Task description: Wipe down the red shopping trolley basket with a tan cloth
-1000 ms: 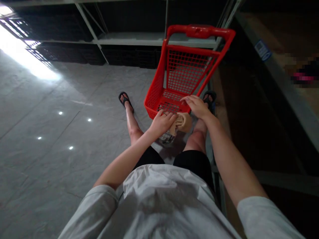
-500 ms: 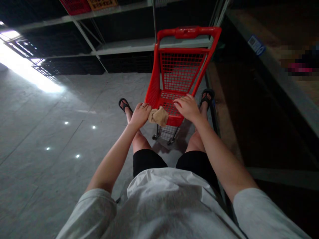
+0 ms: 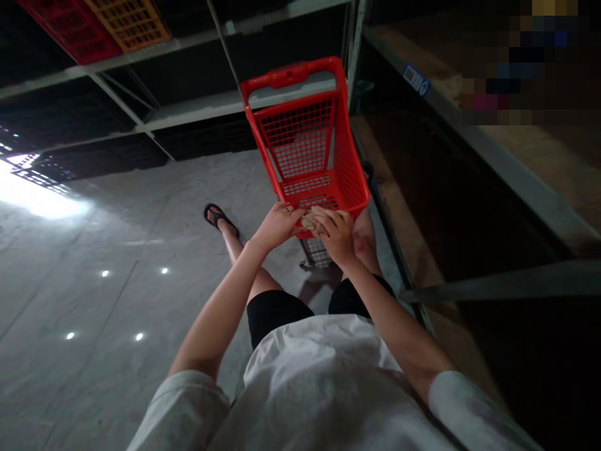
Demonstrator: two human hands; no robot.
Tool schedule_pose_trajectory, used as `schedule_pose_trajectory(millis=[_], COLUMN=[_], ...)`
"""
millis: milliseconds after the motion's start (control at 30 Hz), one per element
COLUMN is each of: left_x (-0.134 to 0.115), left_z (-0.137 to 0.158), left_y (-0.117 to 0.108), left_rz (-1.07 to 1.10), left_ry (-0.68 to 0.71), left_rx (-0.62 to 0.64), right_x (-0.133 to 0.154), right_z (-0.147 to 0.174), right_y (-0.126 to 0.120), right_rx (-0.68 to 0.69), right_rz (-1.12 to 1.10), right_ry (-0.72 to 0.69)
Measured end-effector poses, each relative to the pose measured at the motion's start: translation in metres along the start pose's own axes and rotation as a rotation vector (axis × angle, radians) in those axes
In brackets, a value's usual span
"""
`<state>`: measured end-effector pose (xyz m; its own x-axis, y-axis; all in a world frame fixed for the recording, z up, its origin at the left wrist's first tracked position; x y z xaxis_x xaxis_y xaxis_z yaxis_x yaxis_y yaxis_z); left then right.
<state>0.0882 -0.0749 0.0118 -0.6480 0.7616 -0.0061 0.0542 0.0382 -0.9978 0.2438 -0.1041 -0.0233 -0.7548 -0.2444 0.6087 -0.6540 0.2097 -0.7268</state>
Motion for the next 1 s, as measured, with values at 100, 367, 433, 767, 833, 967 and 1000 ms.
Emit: schedule_pose_trajectory(millis=[100, 367, 433, 767, 833, 967, 1000], left_x=[-0.004, -0.030, -0.031, -0.025, -0.025, -0.029, -0.031], left_z=[-0.011, -0.033, -0.036, -0.020, -0.017, -0.020, -0.023], left_y=[0.003, 0.008, 0.009, 0.008, 0.006, 0.006, 0.006], left_rz=[0.000, 0.026, 0.033, 0.046, 0.043, 0.038, 0.037], left_ry=[0.010, -0.017, -0.018, -0.046, -0.037, -0.015, -0.008], left_rx=[-0.042, -0.060, -0.076, -0.110, -0.108, -0.117, -0.117], right_x=[-0.047, -0.151, -0.138, -0.033, -0.050, -0.099, -0.111], right_z=[0.003, -0.024, -0.018, 0.054, 0.049, 0.024, 0.016], right_y=[-0.011, -0.017, -0.002, 0.089, 0.070, 0.017, 0.007], right_rx=[-0.247, -0.800, -0.793, -0.391, -0.506, -0.791, -0.845], right_rz=[-0.066, -0.274, -0.322, -0.829, -0.842, -0.786, -0.779], right_ry=[0.203, 0.775, 0.746, 0.793, 0.849, 0.913, 0.929])
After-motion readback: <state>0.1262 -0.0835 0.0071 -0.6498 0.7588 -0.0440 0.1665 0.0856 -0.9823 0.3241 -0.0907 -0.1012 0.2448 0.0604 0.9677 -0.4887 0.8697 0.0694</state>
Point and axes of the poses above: each hand's wrist, its own z-axis away from the middle knuckle, its own y-axis out of the palm, x = y × z, the point moved 6 cm from there along -z, towards the middle knuckle, and after that the axes turned 12 degrees about y, right-handed, at the moved point
